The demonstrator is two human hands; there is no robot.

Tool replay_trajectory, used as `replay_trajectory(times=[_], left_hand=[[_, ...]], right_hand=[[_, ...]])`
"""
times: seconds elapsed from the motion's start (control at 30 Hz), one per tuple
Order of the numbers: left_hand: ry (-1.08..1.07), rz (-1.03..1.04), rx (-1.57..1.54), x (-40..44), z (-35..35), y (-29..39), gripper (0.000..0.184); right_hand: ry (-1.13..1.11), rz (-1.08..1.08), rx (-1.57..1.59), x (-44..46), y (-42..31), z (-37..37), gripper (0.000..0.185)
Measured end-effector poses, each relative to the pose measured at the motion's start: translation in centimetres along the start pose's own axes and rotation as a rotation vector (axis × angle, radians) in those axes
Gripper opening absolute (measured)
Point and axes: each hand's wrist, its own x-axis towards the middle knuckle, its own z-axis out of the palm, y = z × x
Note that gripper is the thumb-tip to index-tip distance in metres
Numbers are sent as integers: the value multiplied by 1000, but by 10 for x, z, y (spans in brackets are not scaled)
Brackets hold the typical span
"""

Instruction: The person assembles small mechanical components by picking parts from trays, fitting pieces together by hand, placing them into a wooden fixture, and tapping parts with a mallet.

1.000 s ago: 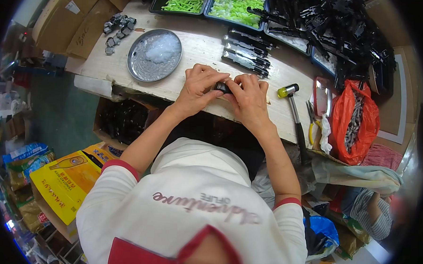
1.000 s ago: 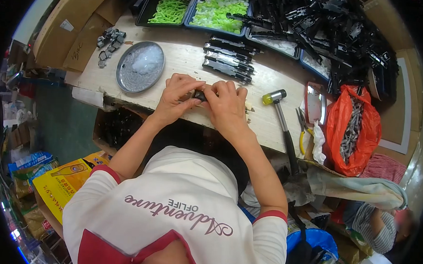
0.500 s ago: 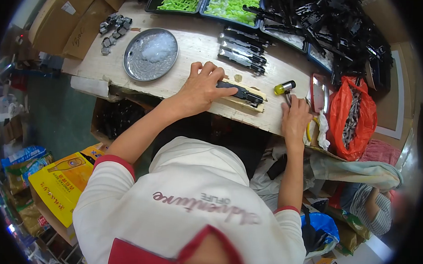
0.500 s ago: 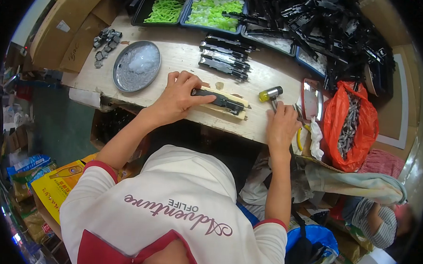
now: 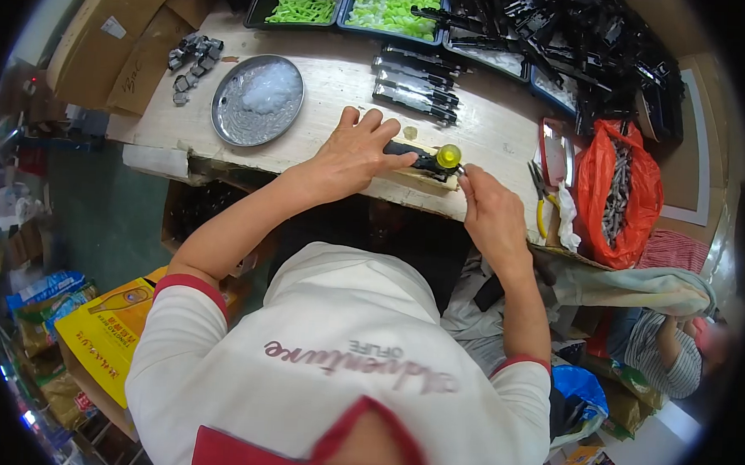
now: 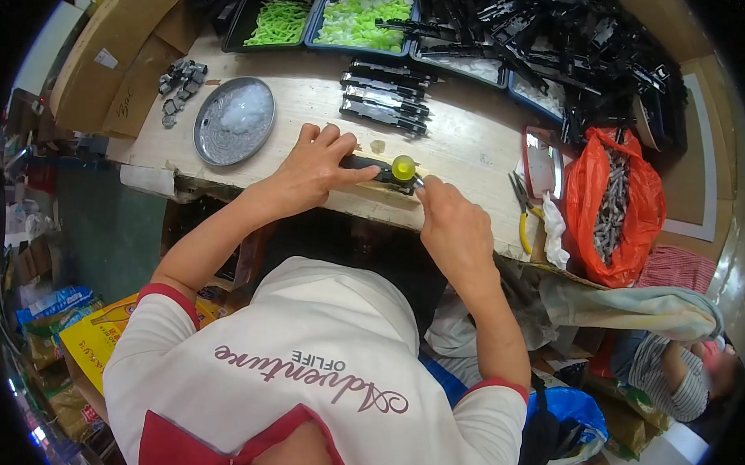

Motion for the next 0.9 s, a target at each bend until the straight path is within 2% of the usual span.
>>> replay_trajectory(times=[0.07,0.17,0.2,0.3,0.33,0.4,0.53,0.6,0.63,0.7,0.77,0.8,0.87,0.9], left_hand=[[-3,-3,9,1,-3,1,50],[6,2,39,1,-1,2,53],[22,14,65,1,0,2,56],[79,41,62,2,4,1,55],[77,40,62,2,2,2,55],[-12,-10,52,2,-2,7,36],[14,4,39,2,2,5,39],[93,2,-44,3,6,0,50],[95,-2,-42,5,7,-3,50],[190,-101,-294,6,7,-7,47],[166,-182,-367,6,6,-5,48],[201,-200,-384,7,9,-6,51],[240,-215,-394,7,13,-7,54],[247,-231,-413,6,13,-7,56]], right_hand=[[217,-31,167,1,-7,-8,13],[154,-59,71,0,-3,-1,11],[-26,60,-105,3,-2,11,11],[-31,39,-115,6,-5,-6,12],[108,-16,-5,5,-7,-6,13],[52,-20,-94,1,-3,8,14],[-37,12,-202,4,-5,7,15],[-73,22,-221,6,-4,2,15],[-90,31,-198,7,-2,1,16],[-120,38,-170,5,-3,3,16],[100,-80,28,3,-8,5,16],[101,-82,31,3,-14,8,16],[380,-244,279,5,-28,16,13],[384,-249,281,7,-30,20,13]])
